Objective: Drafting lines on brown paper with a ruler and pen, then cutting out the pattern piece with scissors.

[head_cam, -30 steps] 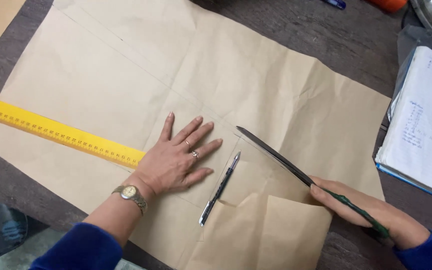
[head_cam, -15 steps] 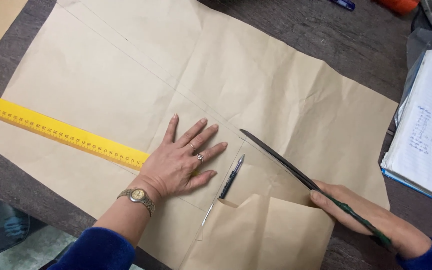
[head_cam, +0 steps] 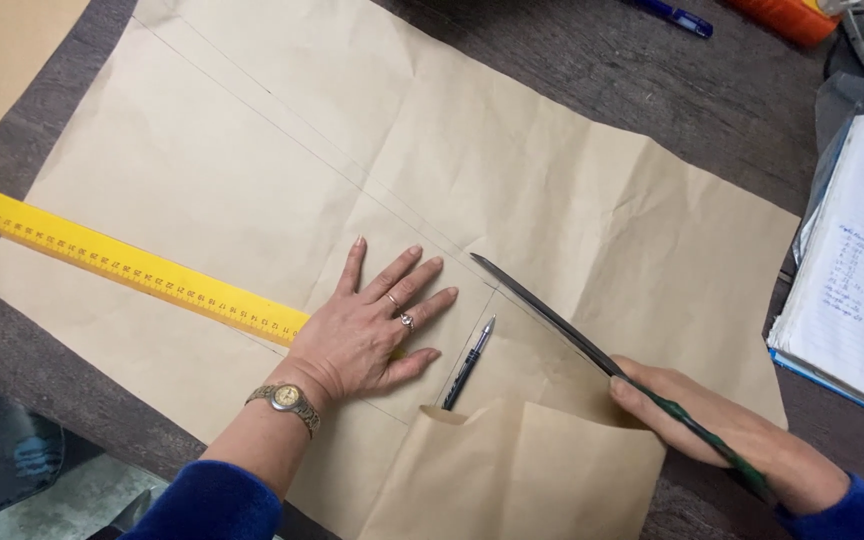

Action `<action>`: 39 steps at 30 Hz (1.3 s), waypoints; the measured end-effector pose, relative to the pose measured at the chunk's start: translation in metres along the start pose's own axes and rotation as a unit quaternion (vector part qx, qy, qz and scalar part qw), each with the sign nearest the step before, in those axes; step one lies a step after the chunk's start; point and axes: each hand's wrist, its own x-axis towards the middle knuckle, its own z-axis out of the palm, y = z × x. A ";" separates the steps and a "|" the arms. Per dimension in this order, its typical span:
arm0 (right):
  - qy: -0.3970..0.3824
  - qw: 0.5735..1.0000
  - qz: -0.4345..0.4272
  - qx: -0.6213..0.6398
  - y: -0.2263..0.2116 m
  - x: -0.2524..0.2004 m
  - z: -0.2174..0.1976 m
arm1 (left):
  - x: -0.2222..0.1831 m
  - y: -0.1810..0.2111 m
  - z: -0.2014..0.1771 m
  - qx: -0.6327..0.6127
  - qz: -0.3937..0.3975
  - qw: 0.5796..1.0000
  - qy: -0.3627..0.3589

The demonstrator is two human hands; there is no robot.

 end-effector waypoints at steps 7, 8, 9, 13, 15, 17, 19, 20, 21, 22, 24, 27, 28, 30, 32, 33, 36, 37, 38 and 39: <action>0.013 0.997 -0.036 -0.065 0.035 0.019 0.005 | 0.000 0.000 -0.002 -0.001 0.003 1.000 0.007; 0.012 0.997 -0.036 -0.066 0.030 0.017 0.005 | 0.000 0.000 -0.001 -0.002 0.002 1.000 0.007; 0.014 0.998 -0.016 -0.066 0.026 0.017 0.004 | 0.000 0.000 -0.001 -0.001 0.002 1.000 0.007; 0.018 0.997 0.066 -0.044 0.012 0.016 0.004 | 0.000 0.000 -0.001 -0.009 -0.001 1.000 -0.008; 0.026 0.996 0.061 -0.058 0.022 0.017 0.006 | 0.000 0.000 -0.001 -0.009 0.000 1.000 -0.002; 0.035 0.995 0.056 -0.072 0.031 0.019 0.007 | 0.000 0.000 -0.002 -0.007 0.001 1.000 0.004; 0.040 0.995 0.071 -0.052 0.038 0.021 0.008 | 0.000 0.000 -0.002 -0.010 0.001 1.000 0.007; 0.041 0.995 0.071 -0.053 0.035 0.020 0.006 | 0.000 0.000 -0.001 -0.010 0.001 1.000 0.008; 0.033 0.996 0.067 -0.046 0.032 0.020 0.005 | 0.000 0.000 -0.001 -0.011 0.001 1.000 0.007; 0.025 0.997 0.062 -0.039 0.029 0.019 0.004 | 0.000 0.000 -0.001 -0.012 0.002 1.000 0.007; 0.017 0.998 0.037 -0.041 0.011 0.018 0.000 | -0.001 -0.001 0.001 -0.009 0.000 1.000 0.004; 0.008 0.998 0.036 -0.048 -0.011 0.021 -0.003 | -0.002 0.000 0.001 -0.015 -0.005 1.000 0.007; 0.006 0.997 0.061 -0.053 -0.018 0.024 -0.004 | -0.002 0.000 0.001 -0.025 -0.007 1.000 0.014; 0.010 0.995 0.080 -0.053 -0.020 0.028 -0.003 | -0.002 0.001 0.000 -0.027 -0.011 0.999 0.017; 0.015 0.994 0.099 -0.053 -0.020 0.033 -0.002 | -0.002 0.000 -0.001 -0.030 -0.013 0.999 0.021; 0.019 0.994 0.084 -0.061 -0.017 0.033 -0.001 | -0.002 0.000 -0.001 -0.030 -0.014 0.999 0.018; 0.022 0.995 0.072 -0.064 -0.022 0.033 -0.001 | -0.002 0.000 -0.001 -0.032 -0.015 0.999 0.019; 0.023 0.995 0.073 -0.058 -0.026 0.032 -0.001 | -0.002 0.000 -0.001 -0.034 -0.014 0.999 0.021; 0.022 0.995 0.073 -0.059 -0.025 0.033 -0.001 | -0.002 0.000 -0.001 -0.033 -0.015 0.999 0.021; 0.025 0.995 0.083 -0.059 -0.023 0.034 0.000 | -0.002 0.000 0.000 -0.034 -0.014 0.999 0.023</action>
